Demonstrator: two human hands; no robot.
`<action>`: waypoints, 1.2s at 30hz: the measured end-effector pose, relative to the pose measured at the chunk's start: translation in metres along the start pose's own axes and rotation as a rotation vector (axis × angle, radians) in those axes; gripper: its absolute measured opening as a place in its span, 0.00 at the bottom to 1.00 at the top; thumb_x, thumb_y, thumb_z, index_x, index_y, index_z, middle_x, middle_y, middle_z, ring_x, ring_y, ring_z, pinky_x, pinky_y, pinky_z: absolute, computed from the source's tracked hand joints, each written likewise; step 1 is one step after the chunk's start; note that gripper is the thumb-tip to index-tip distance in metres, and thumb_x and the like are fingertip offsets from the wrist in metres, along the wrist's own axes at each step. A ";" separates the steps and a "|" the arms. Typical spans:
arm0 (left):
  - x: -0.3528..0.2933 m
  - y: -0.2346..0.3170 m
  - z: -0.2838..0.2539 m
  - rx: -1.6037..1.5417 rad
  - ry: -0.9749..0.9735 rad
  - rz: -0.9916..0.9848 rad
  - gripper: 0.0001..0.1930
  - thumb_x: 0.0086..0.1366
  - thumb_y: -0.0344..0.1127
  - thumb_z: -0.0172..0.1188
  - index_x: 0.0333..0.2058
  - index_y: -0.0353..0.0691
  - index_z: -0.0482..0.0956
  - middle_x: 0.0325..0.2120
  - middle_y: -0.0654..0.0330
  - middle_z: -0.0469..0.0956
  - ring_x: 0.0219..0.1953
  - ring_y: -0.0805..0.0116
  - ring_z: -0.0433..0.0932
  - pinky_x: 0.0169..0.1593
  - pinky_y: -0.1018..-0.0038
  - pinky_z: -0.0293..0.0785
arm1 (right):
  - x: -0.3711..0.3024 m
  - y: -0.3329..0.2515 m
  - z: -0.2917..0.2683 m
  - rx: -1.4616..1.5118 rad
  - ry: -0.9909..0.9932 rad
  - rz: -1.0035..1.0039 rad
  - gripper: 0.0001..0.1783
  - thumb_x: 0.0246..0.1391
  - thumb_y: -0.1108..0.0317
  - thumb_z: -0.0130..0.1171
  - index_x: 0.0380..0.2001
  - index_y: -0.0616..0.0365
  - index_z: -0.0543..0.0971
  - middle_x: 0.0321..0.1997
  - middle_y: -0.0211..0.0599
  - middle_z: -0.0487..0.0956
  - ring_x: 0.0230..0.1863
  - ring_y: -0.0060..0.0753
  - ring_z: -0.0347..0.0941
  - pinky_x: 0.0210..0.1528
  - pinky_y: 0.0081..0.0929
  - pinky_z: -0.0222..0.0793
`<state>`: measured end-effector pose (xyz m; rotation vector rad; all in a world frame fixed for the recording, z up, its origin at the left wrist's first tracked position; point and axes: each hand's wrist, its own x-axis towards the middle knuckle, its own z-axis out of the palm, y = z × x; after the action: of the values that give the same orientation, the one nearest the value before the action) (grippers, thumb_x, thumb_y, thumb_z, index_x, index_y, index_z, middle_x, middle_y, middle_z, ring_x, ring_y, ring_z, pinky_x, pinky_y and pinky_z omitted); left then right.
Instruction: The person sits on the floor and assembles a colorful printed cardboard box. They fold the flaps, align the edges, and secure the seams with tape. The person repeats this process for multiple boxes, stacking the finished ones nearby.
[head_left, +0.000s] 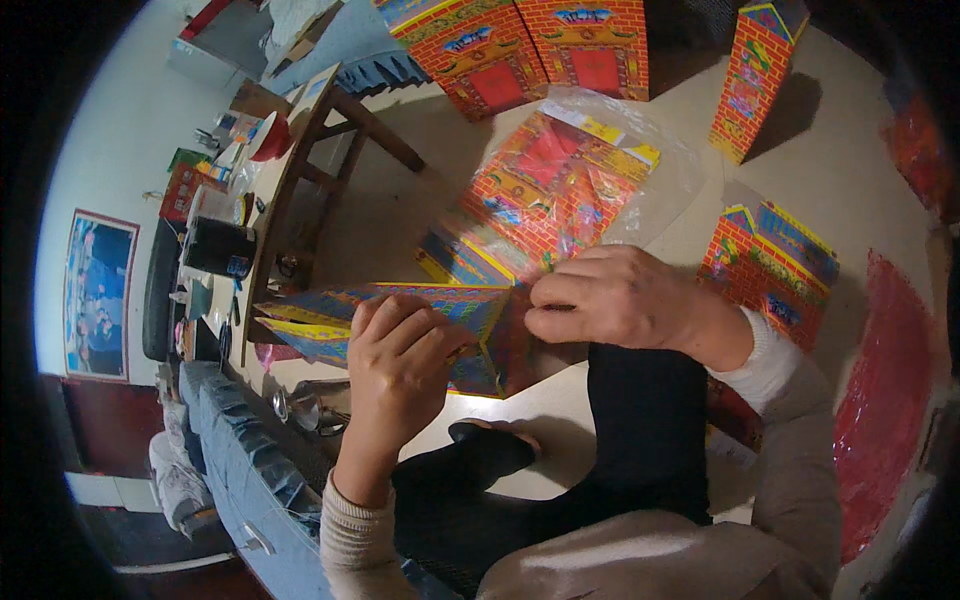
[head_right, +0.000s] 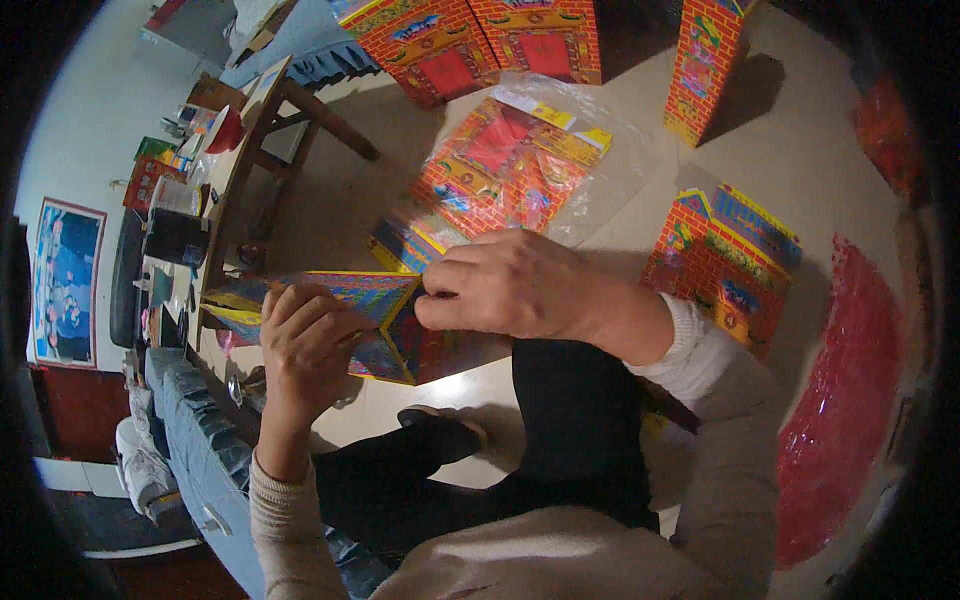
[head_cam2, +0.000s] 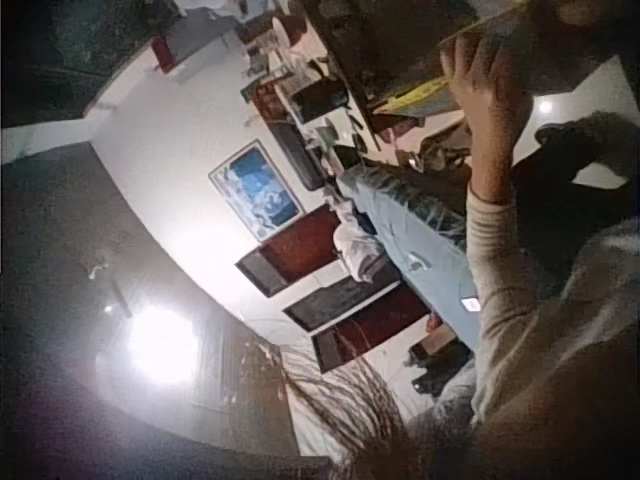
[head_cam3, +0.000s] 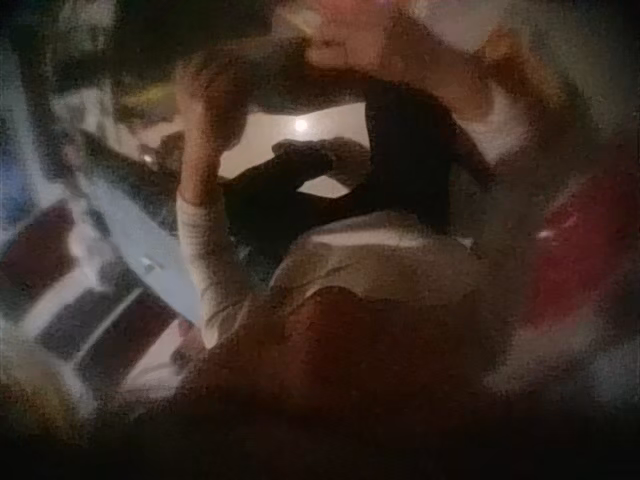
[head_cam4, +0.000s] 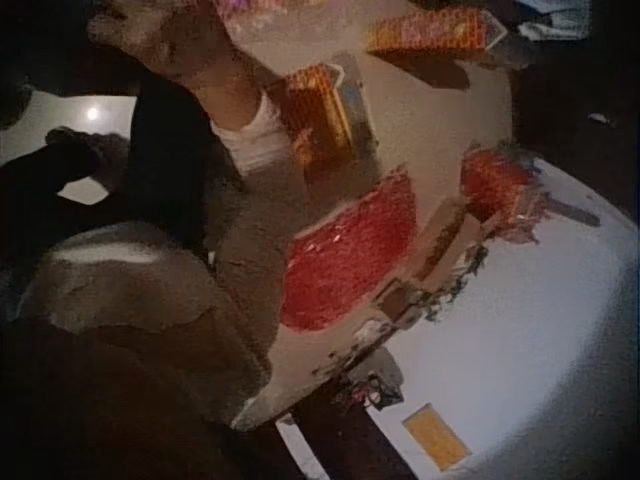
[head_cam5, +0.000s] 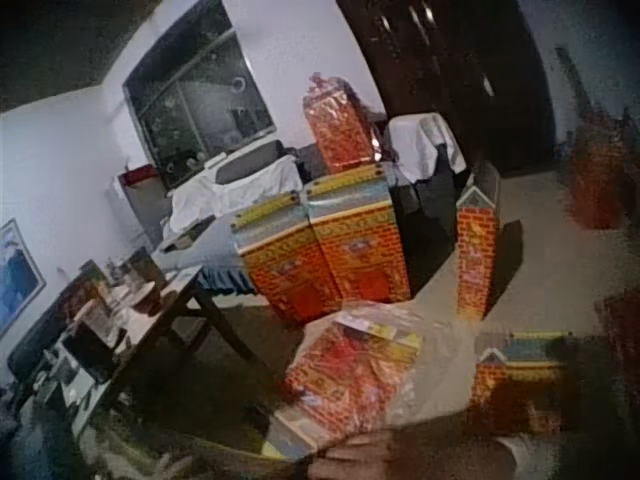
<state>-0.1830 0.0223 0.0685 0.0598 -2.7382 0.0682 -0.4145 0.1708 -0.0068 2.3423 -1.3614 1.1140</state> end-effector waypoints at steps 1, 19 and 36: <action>-0.001 0.000 0.000 -0.014 0.015 0.001 0.13 0.42 0.32 0.75 0.30 0.47 0.85 0.28 0.66 0.81 0.38 0.61 0.79 0.44 0.62 0.71 | 0.006 -0.002 0.006 -0.005 0.000 -0.026 0.10 0.54 0.69 0.60 0.41 0.50 0.78 0.39 0.30 0.78 0.37 0.34 0.81 0.35 0.31 0.75; -0.011 0.003 0.002 -0.089 0.086 -0.026 0.11 0.44 0.28 0.69 0.30 0.44 0.85 0.29 0.65 0.81 0.40 0.61 0.80 0.47 0.64 0.72 | 0.034 -0.015 0.028 -0.179 -0.080 -0.066 0.05 0.56 0.66 0.58 0.35 0.51 0.75 0.33 0.30 0.74 0.34 0.31 0.78 0.32 0.29 0.77; -0.011 0.002 0.001 -0.127 0.056 -0.002 0.09 0.48 0.26 0.65 0.32 0.42 0.84 0.31 0.62 0.80 0.40 0.60 0.79 0.50 0.63 0.72 | 0.040 -0.003 0.030 0.045 -0.029 0.152 0.26 0.51 0.70 0.66 0.55 0.50 0.77 0.51 0.34 0.81 0.49 0.39 0.81 0.44 0.35 0.82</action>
<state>-0.1733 0.0247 0.0634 0.0241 -2.6795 -0.1023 -0.3851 0.1308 0.0006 2.3268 -1.5636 1.1672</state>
